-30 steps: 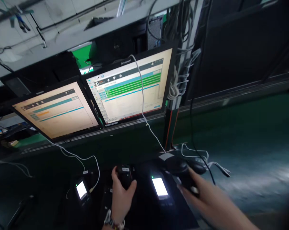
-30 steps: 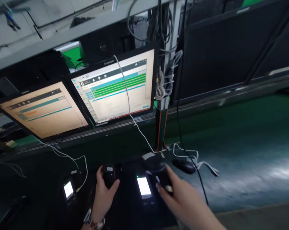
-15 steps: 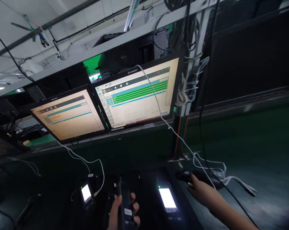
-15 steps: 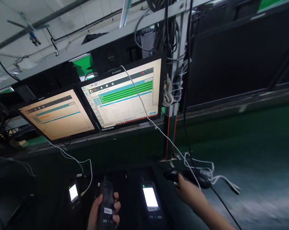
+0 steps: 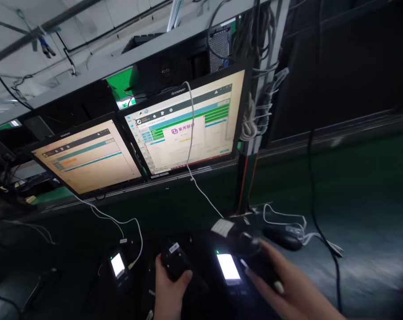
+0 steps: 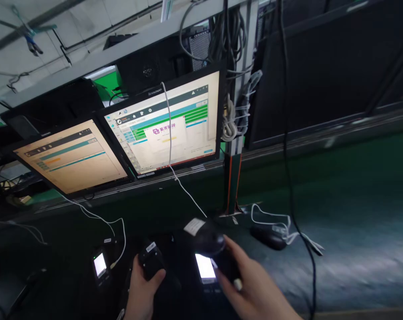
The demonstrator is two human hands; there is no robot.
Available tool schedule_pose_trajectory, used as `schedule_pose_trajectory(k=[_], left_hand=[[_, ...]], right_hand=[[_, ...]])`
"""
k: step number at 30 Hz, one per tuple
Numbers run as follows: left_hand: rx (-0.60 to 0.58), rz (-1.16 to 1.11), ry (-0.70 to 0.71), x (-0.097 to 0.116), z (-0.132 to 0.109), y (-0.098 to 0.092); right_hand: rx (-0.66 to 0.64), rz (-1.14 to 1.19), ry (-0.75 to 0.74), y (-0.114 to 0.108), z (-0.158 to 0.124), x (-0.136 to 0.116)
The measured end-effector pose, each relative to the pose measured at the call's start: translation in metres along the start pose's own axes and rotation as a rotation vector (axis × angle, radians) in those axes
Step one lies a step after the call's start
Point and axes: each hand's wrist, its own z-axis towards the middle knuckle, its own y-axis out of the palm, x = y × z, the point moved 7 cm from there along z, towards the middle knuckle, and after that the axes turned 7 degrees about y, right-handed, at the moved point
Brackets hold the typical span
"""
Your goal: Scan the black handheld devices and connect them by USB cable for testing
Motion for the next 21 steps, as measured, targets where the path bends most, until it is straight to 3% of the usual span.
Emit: schedule_pose_trajectory(k=[3, 6, 11, 18, 21], left_hand=[[-0.039, 0.255, 0.134, 0.012, 0.001, 0.004], [-0.048, 0.365, 0.211, 0.015, 0.000, 0.004], [-0.012, 0.448, 0.223, 0.011, 0.000, 0.002], [-0.033, 0.452, 0.198, 0.009, 0.001, 0.005], [0.016, 0.405, 0.198, 0.008, 0.001, 0.003]], right_hand=[[-0.178, 0.141, -0.133, 0.020, -0.020, -0.037], [-0.210, 0.168, -0.136, 0.025, -0.027, -0.054], [-0.141, 0.193, -0.160, 0.020, -0.028, -0.054], [-0.185, 0.133, -0.127, 0.015, -0.037, -0.054], [-0.165, 0.106, -0.112, 0.013, -0.035, -0.050]])
